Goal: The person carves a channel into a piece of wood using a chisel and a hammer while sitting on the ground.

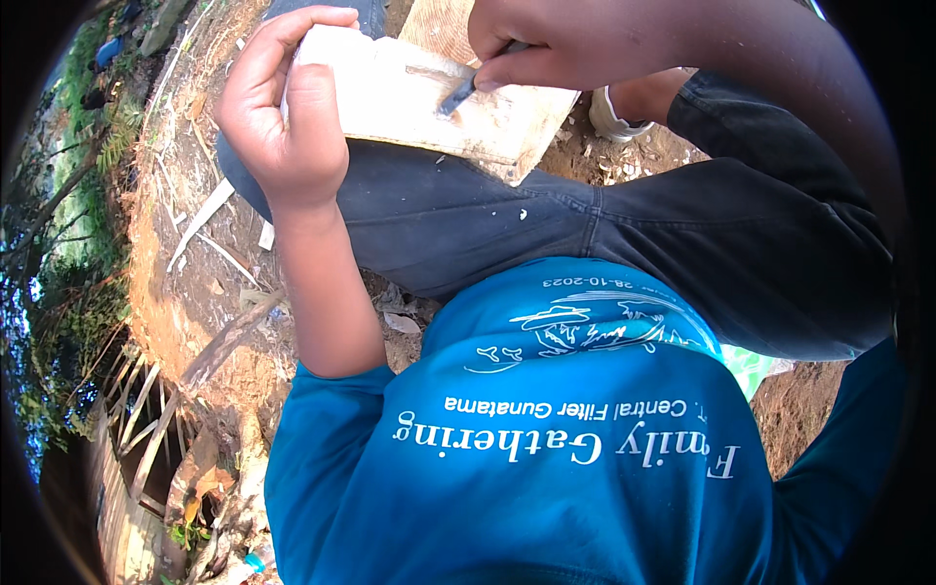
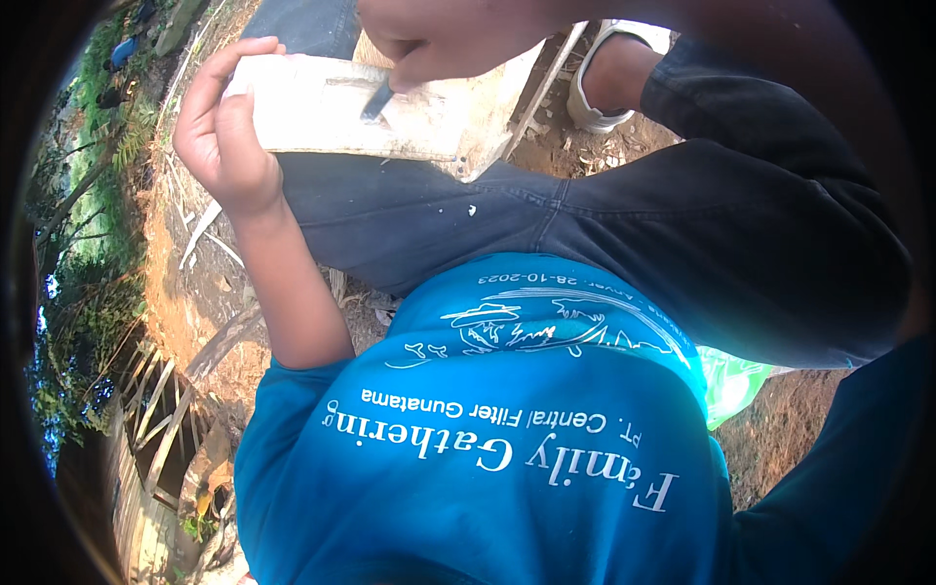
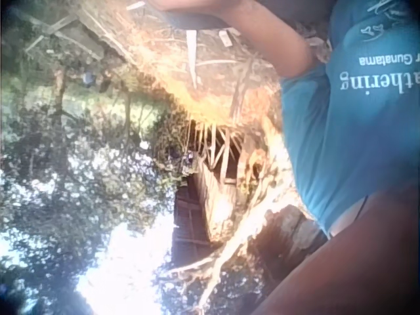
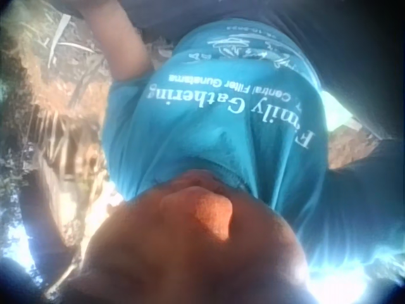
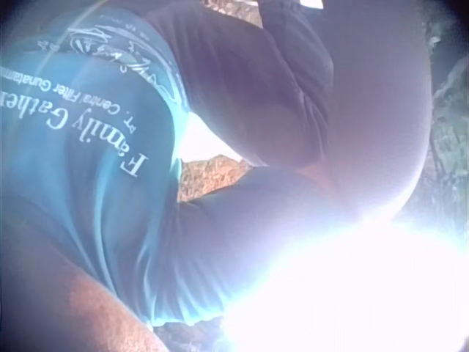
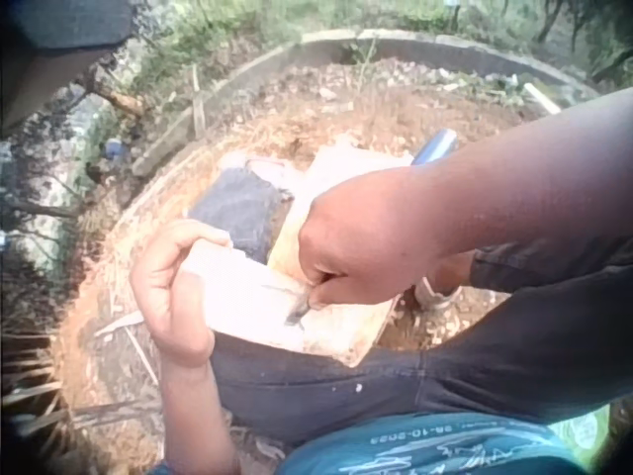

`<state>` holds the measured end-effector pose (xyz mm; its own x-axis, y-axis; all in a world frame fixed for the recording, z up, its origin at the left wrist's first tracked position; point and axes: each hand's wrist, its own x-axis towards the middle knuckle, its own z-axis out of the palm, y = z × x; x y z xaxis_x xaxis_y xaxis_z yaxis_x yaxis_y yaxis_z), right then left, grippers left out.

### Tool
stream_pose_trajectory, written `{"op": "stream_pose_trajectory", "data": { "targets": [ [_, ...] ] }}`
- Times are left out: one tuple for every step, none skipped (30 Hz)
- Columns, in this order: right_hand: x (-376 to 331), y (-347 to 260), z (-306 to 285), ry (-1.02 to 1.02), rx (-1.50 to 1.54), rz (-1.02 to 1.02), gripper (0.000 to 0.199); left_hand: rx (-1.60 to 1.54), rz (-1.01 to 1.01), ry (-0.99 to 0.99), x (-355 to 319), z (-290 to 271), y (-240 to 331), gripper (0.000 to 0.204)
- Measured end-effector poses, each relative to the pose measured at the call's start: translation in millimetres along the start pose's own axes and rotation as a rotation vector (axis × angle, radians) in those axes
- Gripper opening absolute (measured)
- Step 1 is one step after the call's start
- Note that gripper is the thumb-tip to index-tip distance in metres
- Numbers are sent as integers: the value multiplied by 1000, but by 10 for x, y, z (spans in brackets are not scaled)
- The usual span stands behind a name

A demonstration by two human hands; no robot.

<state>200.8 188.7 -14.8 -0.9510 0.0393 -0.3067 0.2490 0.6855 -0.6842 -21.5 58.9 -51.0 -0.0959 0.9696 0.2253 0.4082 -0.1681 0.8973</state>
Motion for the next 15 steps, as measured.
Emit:
{"op": "stream_pose_trajectory", "data": {
  "targets": [
    [-111,-95,-6,54,-44,37,34,-19,15,-12,-2,4,4,37],
    [-133,-242,-72,19,-56,168,34,-28,25,-20,-10,-9,19,37],
    [-162,-389,-134,-19,-73,301,33,-39,37,-29,-13,-16,35,37],
    [-79,-626,-307,-139,-61,546,32,6,108,-60,20,-12,71,36],
    [-163,-648,-389,-154,-70,600,28,48,181,-91,73,4,116,36],
    [-326,-642,-406,-126,-50,604,26,88,256,-123,124,22,149,36],
    [-421,-654,-420,-101,-48,560,25,77,245,-132,122,-29,172,36],
    [-550,-686,-417,-61,-31,557,26,43,252,-154,173,-41,169,36],
    [-633,-691,-398,-18,-54,555,27,6,259,-178,238,-52,152,36],
    [-718,-691,-385,26,-79,548,28,-86,235,-201,290,-62,114,28],
    [-735,-647,-443,-13,-11,643,30,-150,175,-241,355,-71,97,29],
    [-798,-656,-470,16,56,671,31,-215,114,-282,417,-72,95,31],
    [-804,-656,-500,39,113,673,33,-266,45,-302,440,-87,107,35],
    [-965,-673,-450,140,167,637,36,-324,-7,-355,523,-21,95,33],
    [-1112,-481,-360,211,154,622,38,-380,-60,-408,602,50,56,31]
  ]
}}
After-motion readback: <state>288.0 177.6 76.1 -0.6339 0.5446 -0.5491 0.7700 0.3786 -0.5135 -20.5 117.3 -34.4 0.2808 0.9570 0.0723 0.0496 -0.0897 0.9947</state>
